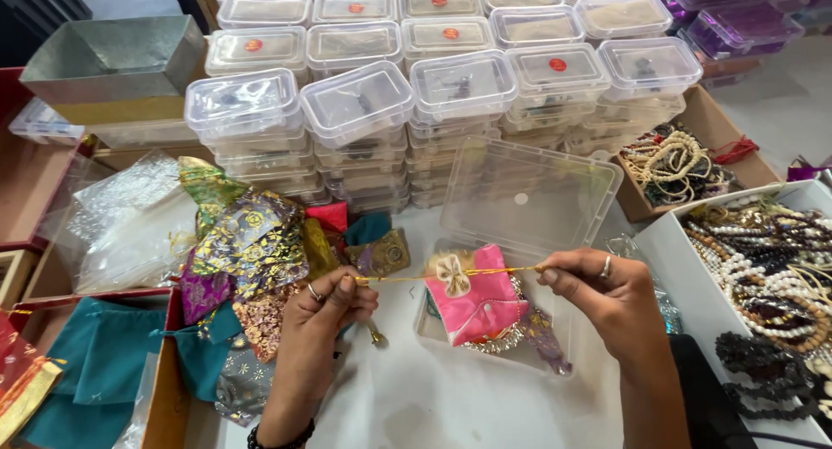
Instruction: The person organizes small jewelry items and colorful fabric pouches on a cluttered table. They use scissors to cut a tag from a pouch, then place various pouches and small items into a clear plastic container.
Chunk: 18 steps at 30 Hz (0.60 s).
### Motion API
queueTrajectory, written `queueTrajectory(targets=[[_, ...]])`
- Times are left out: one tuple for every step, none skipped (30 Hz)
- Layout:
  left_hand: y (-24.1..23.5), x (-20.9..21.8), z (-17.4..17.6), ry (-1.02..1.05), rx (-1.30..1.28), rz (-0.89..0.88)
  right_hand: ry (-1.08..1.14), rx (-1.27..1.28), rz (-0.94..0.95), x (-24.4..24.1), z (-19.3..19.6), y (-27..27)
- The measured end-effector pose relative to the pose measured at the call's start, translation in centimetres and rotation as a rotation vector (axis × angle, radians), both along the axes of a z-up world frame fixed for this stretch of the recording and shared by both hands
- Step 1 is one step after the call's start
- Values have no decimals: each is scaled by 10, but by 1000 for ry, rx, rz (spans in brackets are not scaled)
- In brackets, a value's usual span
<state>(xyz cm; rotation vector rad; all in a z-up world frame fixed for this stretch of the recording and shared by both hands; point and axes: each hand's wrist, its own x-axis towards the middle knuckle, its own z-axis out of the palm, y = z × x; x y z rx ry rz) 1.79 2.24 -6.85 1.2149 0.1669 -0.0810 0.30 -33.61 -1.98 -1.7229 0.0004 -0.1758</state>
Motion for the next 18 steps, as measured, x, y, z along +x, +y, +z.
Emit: queueTrajectory(targets=[[-2,0,3,-44,11,-31,6,19,-12,0,1,-1],[-5,0,6,-87,22,-61,11,38,-24,-1,3,-2],[-8,0,10,-87,21,-65,11,37,-28,-1,6,-4],[-12,1,15,-83,77,-66,-15,37,-54,-2,8,-6],[-17,1,19,-78,134,-71,-41,38,-83,-3,11,-9],[-22,4,23,-78,133,-79,-40,36,-91,-5,14,-11],[-28,6,26,-82,164,-111,-84,38,-135,-7,17,-14],[-34,8,30,-86,195,-143,-128,39,-180,-9,20,-17],[-43,8,39,-85,191,-150,-126,35,-186,-13,22,-21],[-52,8,49,-182,365,-180,-144,-11,-229,-18,25,-25],[-61,9,58,-283,538,-205,-163,-57,-270,-22,29,-28],[-68,11,58,-285,534,-210,-163,-61,-275,-27,37,-30],[-73,12,58,-423,643,-311,-111,-219,-254,-31,45,-31],[-79,14,58,-561,749,-413,-57,-376,-231,-35,53,-32],[-85,12,60,-563,750,-415,-57,-376,-233,-33,52,-33],[-91,10,62,-630,889,-429,18,-528,-69,-32,51,-35],[-97,8,63,-695,1028,-444,97,-677,96,-31,49,-37],[-102,7,53,-696,1027,-447,98,-677,94,-29,47,-34]])
